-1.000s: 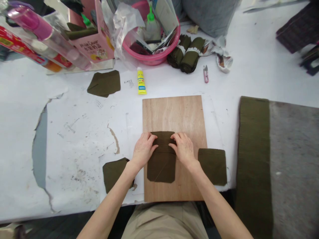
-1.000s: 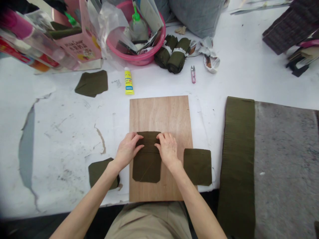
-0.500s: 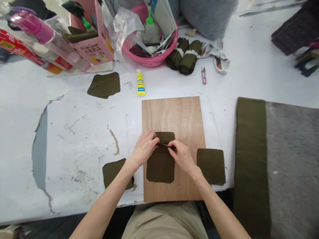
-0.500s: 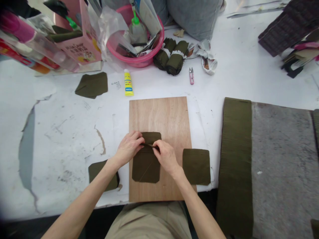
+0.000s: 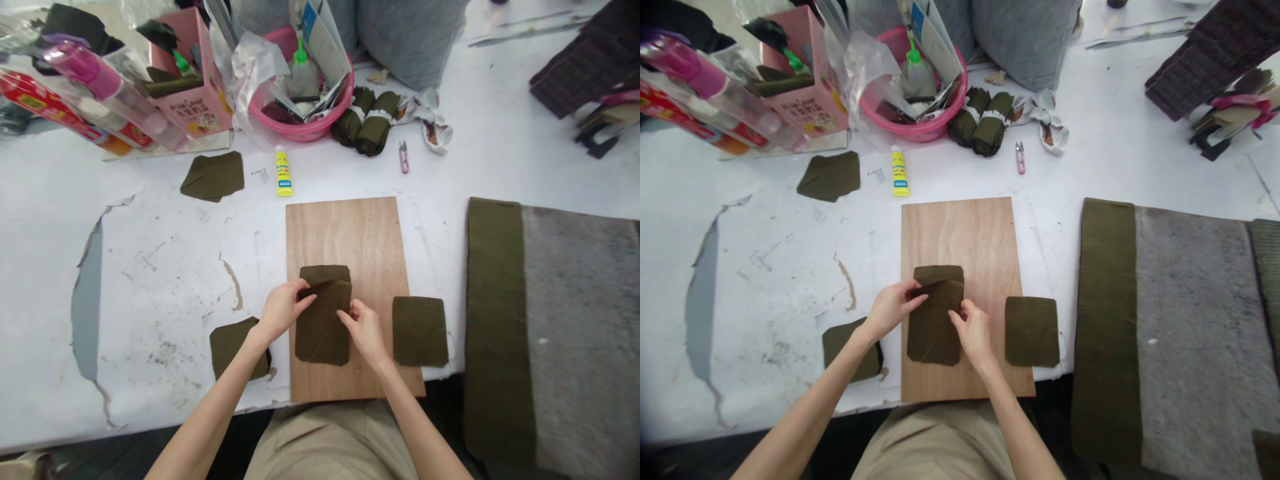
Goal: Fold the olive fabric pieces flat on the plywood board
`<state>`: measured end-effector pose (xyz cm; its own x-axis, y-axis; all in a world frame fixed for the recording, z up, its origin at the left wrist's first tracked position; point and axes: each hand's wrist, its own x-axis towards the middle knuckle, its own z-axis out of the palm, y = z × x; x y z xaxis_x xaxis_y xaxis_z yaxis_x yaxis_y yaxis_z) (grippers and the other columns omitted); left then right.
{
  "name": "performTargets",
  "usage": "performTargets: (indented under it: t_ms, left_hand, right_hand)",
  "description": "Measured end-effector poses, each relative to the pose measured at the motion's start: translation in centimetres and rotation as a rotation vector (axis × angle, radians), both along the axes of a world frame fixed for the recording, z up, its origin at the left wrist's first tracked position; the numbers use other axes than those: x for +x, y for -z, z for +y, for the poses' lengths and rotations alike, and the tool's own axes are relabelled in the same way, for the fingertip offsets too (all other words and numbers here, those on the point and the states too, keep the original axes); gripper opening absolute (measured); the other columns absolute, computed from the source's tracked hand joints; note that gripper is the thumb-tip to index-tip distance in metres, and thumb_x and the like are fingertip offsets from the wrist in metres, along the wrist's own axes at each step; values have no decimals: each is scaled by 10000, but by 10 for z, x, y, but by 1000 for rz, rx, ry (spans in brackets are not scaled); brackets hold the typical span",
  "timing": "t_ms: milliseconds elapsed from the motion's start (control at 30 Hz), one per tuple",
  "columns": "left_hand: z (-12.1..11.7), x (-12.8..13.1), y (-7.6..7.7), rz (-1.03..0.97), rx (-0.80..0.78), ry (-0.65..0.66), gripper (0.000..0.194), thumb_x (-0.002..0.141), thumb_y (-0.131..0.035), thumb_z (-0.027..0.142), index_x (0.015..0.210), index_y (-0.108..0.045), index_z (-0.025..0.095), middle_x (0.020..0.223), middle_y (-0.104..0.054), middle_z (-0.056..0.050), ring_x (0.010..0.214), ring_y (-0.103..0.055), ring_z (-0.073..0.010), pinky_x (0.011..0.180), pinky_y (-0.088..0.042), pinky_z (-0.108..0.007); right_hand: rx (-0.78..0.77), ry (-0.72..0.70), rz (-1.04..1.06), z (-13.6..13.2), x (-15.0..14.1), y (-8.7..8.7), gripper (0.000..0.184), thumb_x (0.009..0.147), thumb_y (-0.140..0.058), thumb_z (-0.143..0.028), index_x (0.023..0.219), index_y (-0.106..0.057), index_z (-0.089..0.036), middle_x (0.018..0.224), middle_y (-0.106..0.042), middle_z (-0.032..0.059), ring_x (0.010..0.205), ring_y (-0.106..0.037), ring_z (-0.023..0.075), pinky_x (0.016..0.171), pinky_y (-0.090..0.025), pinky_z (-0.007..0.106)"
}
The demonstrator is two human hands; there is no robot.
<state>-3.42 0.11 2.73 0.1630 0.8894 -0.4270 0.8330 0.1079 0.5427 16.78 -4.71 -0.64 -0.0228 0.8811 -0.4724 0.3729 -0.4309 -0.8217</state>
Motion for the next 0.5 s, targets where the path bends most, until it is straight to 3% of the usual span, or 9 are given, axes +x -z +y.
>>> performTargets:
  t_ms: [100, 267, 500]
  left_hand:
    - [-13, -3, 2, -74, -112, -130, 253, 803, -561, 410, 881, -635, 181, 677, -627, -4, 608, -560, -151, 586, -405, -255]
    - [-30, -6, 9, -127, -199, -223, 274, 769, -590, 426, 810, -659, 164, 636, -639, -14, 632, -593, -173, 582, -421, -256]
    - [-43, -3, 9, -250, -133, -317, 327, 778, -564, 464, 814, -640, 148, 691, -667, -38, 654, -619, -183, 610, -481, -278]
  right_hand:
    - [10, 16, -2, 0, 0, 1, 219, 780, -567, -403, 718, -555, -193, 685, -646, 21, 622, -590, 169, 559, -445, 256]
    - [14, 42, -1, -2, 0, 0, 219, 776, -570, -404, 727, -562, -191, 686, -645, 21, 618, -585, 167, 561, -444, 256]
    - [16, 141, 139, -4, -10, -1, 205, 778, -559, -385, 748, -541, -183, 724, -641, 21, 681, -595, 171, 612, -475, 269]
